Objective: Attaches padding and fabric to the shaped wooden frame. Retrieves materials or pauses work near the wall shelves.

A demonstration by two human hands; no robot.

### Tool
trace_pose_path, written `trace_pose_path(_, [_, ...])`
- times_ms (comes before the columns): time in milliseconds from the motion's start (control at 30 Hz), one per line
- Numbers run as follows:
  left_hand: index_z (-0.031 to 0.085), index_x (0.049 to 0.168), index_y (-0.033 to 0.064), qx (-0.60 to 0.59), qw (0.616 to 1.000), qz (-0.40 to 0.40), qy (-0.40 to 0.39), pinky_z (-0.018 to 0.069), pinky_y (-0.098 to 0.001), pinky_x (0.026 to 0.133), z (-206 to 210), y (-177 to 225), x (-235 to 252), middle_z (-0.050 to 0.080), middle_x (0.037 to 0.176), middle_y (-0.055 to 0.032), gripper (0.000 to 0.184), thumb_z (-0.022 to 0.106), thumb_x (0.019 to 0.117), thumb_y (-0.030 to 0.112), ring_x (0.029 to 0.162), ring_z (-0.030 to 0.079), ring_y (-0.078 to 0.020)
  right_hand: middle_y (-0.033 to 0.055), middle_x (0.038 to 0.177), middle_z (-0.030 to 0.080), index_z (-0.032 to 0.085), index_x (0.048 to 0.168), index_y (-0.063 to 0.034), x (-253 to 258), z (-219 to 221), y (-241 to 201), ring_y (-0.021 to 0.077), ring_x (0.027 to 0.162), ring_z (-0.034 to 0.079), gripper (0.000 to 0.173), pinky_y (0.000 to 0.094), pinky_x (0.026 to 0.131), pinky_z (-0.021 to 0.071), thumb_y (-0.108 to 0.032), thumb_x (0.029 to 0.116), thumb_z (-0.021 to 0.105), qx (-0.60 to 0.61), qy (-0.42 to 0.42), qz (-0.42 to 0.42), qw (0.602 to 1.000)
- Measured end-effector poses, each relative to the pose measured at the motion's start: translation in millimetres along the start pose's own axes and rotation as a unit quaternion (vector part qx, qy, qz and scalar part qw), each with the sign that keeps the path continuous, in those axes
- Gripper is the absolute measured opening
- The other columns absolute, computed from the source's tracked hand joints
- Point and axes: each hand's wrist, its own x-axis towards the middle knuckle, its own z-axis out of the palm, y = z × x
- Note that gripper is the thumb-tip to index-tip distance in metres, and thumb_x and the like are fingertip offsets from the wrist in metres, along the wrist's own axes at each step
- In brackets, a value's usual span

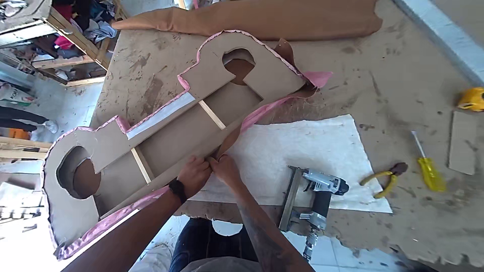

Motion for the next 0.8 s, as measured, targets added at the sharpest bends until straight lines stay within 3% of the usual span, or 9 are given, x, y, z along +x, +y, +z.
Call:
trace_pose_path(100, [0.071,0.086,0.0154,0.015,0.999,-0.029,-0.001,0.0490,-0.0425,0.075,4.0,-2.5,2.2,0.066,0.085,-0.0009,0.022,0.058,0.0990,0.028,0.092,0.064,-0.0223,0.0165,0.081,0.066,0.066,0.086,-0.0067,0.9,-1.1,1.7,0.0346,0.079,0.067,0.057,0.0580,0.067,0.0523,-0.060,0.0996,0.052,0.011,-0.026,-0.010,1.000])
trace_pose_path(300, [0.067,0.079,0.0179,0.083,0.994,-0.072,0.005,0.0471,-0.0441,0.075,10.7,-7.4,8.1,0.063,0.079,0.0010,0.034,0.063,0.0943,0.048,0.086,0.062,-0.0224,0.0070,0.062,0.056,0.055,0.067,-0.0131,10.2,21.7,33.2,0.0264,0.061,0.061,0.061,0.0511,0.056,0.0483,-0.062,0.1013,0.044,0.068,0.052,-0.144,0.986])
trace_pose_path(433, [0.065,0.075,0.0162,0.072,0.997,-0.021,0.013,0.0448,-0.0426,0.075,0.9,-2.9,15.5,0.061,0.074,0.0006,0.030,0.062,0.0951,0.038,0.083,0.061,-0.0217,0.0034,0.055,0.050,0.052,0.063,-0.0149,6.8,29.2,47.7,0.0218,0.050,0.053,0.059,0.0449,0.048,0.0437,-0.058,0.1037,0.044,0.144,0.095,-0.201,0.964])
trace_pose_path(567, [0.067,0.072,0.0156,-0.053,0.996,0.047,0.058,0.0482,-0.0402,0.078,6.3,1.0,18.0,0.061,0.070,0.0024,0.030,0.062,0.0964,0.032,0.082,0.061,-0.0195,0.0004,0.052,0.047,0.050,0.060,-0.0164,5.8,32.8,62.0,0.0171,0.045,0.048,0.055,0.0393,0.044,0.0409,-0.049,0.1043,0.048,0.218,0.123,-0.245,0.937])
trace_pose_path(733, [0.061,0.065,0.0159,-0.195,0.973,0.057,0.111,0.0444,-0.0370,0.076,19.3,-4.2,15.8,0.055,0.064,0.0042,0.033,0.066,0.0951,0.028,0.076,0.057,-0.0157,-0.0027,0.050,0.044,0.047,0.058,-0.0179,6.9,40.8,73.6,0.0131,0.043,0.045,0.053,0.0353,0.042,0.0378,-0.044,0.1038,0.050,0.247,0.143,-0.285,0.915])
trace_pose_path(800, [0.063,0.066,0.0157,-0.230,0.965,0.056,0.111,0.0464,-0.0376,0.079,19.5,-4.7,15.7,0.057,0.065,0.0040,0.032,0.066,0.0953,0.028,0.078,0.059,-0.0156,-0.0040,0.052,0.049,0.053,0.062,-0.0178,6.7,43.3,75.4,0.0110,0.045,0.050,0.048,0.0339,0.043,0.0423,-0.041,0.1039,0.052,0.269,0.159,-0.311,0.898])
